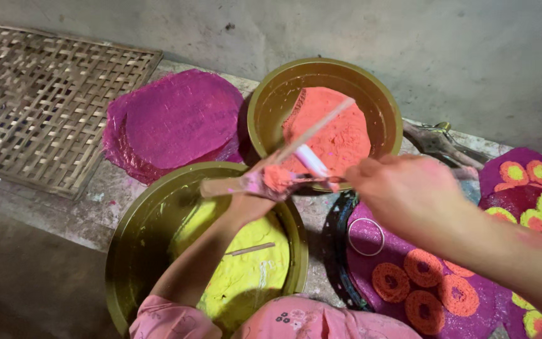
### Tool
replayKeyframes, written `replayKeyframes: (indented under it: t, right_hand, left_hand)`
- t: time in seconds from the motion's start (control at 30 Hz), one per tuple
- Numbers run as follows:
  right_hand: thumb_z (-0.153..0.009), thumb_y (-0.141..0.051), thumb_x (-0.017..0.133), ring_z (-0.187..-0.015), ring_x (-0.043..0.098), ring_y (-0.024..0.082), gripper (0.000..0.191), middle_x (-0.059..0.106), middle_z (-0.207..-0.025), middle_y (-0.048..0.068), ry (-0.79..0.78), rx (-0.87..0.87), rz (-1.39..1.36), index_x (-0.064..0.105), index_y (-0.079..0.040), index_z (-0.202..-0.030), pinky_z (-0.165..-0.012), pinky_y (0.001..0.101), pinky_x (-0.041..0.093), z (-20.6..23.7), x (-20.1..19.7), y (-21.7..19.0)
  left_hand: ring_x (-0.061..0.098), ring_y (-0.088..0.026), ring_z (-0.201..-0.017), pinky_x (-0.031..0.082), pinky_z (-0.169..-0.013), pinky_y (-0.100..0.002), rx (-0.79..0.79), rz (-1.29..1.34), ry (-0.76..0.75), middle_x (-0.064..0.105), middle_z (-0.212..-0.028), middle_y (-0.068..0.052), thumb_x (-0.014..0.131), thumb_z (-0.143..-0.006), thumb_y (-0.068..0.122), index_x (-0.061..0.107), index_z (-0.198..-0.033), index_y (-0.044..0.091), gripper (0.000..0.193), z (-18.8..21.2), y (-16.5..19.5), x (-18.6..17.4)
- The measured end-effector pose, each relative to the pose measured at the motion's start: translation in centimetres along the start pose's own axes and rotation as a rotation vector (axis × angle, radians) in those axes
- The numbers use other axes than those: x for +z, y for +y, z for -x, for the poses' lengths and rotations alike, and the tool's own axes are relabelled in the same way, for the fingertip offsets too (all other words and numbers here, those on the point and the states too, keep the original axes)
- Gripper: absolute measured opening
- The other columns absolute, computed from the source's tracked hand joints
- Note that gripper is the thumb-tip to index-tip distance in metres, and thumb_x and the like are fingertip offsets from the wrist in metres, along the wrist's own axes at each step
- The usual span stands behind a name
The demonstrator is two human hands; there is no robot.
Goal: The person uses a manual press to form small circular dough shapes from pink and yellow dough onto a purple mat. They repeatedly load the press with dough, press to form shapes, and arrange the finished pieces on the mat.
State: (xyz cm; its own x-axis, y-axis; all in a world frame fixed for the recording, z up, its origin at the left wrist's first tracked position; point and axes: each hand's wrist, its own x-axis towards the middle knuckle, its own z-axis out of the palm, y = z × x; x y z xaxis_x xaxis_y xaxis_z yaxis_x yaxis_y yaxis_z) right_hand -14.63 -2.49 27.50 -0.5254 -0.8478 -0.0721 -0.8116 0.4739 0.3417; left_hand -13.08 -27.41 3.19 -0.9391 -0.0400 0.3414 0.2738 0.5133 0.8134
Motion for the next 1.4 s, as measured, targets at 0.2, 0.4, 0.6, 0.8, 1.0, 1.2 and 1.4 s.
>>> replayKeyframes:
  t: [0.2,0.4,0.6,0.8,1.0,1.2,1.4]
  right_hand:
    - [-0.081,-0.019,0.061,-0.067,0.073,0.029,0.02,0.068,-0.081,0.01,0.067,-0.152,0.259,0.067,-0.007,-0.096,-0.051,0.0452,0.059,-4.4,5.4,-5.8]
    - [-0.096,-0.013,0.057,-0.062,0.072,0.023,0.014,0.068,-0.071,0.004,-0.131,-0.023,0.069,0.064,-0.004,-0.104,-0.049,0.039,0.059,-1.8,0.8,-2.3]
    - [-0.083,-0.015,0.063,-0.062,0.072,0.024,0.015,0.069,-0.077,0.009,0.09,-0.071,0.101,0.066,-0.008,-0.097,-0.05,0.0371,0.056,-2.7,1.4,-3.5]
    - [-0.085,-0.016,0.059,-0.068,0.073,0.028,0.018,0.069,-0.082,0.013,0.006,-0.132,0.193,0.065,-0.005,-0.097,-0.053,0.0411,0.058,-4.3,6.2,-5.9]
    - [-0.09,-0.014,0.059,-0.074,0.071,0.038,0.032,0.072,-0.098,0.015,0.12,0.243,-0.355,0.064,-0.01,-0.121,-0.057,0.0506,0.056,-0.1,3.8,-0.2]
    - [-0.094,-0.004,0.056,-0.1,0.073,0.039,0.055,0.069,-0.113,0.025,0.399,0.222,-1.074,0.053,-0.01,-0.148,-0.084,0.0409,0.056,-3.5,11.6,-4.6]
    - [-0.099,-0.006,0.057,-0.111,0.067,0.026,0.043,0.072,-0.123,0.024,0.43,0.047,-1.255,0.056,0.001,-0.141,-0.093,0.0353,0.052,-1.8,15.8,-5.2]
  left_hand:
    - [0.062,-0.024,-0.116,0.047,-0.106,-0.034,0.226,0.093,-0.059,0.064,-0.13,-0.012,0.073,-0.077,0.016,0.055,-0.137,0.004,0.064,0.6,1.6,1.3]
    - [0.063,-0.023,-0.12,0.046,-0.114,-0.035,0.154,-0.281,0.01,0.064,-0.132,-0.011,0.082,-0.088,0.018,0.057,-0.133,0.008,0.053,0.0,1.8,-1.0]
    - [0.07,-0.023,-0.113,0.053,-0.103,-0.032,0.215,-0.042,0.054,0.064,-0.141,-0.012,0.08,-0.08,0.006,0.058,-0.138,0.011,0.062,0.1,3.0,-1.3]
    - [0.066,-0.029,-0.115,0.053,-0.099,-0.036,0.134,0.067,0.086,0.067,-0.13,-0.018,0.068,-0.086,0.006,0.057,-0.141,0.007,0.057,0.1,2.8,0.9]
    - [0.074,-0.022,-0.107,0.057,-0.098,-0.032,-0.201,-0.258,0.081,0.077,-0.117,-0.006,0.069,-0.096,0.027,0.072,-0.119,0.018,0.025,-1.9,1.9,-2.6]
    - [0.059,-0.034,-0.126,0.048,-0.104,-0.041,0.052,-0.432,0.456,0.054,-0.149,-0.012,0.073,-0.089,0.036,0.052,-0.146,0.011,0.066,-2.4,3.7,-0.9]
    - [0.05,-0.036,-0.144,0.044,-0.117,-0.047,0.131,-0.609,0.382,0.032,-0.168,-0.014,0.069,-0.09,0.039,0.058,-0.143,0.019,0.058,-3.2,3.0,-3.7]
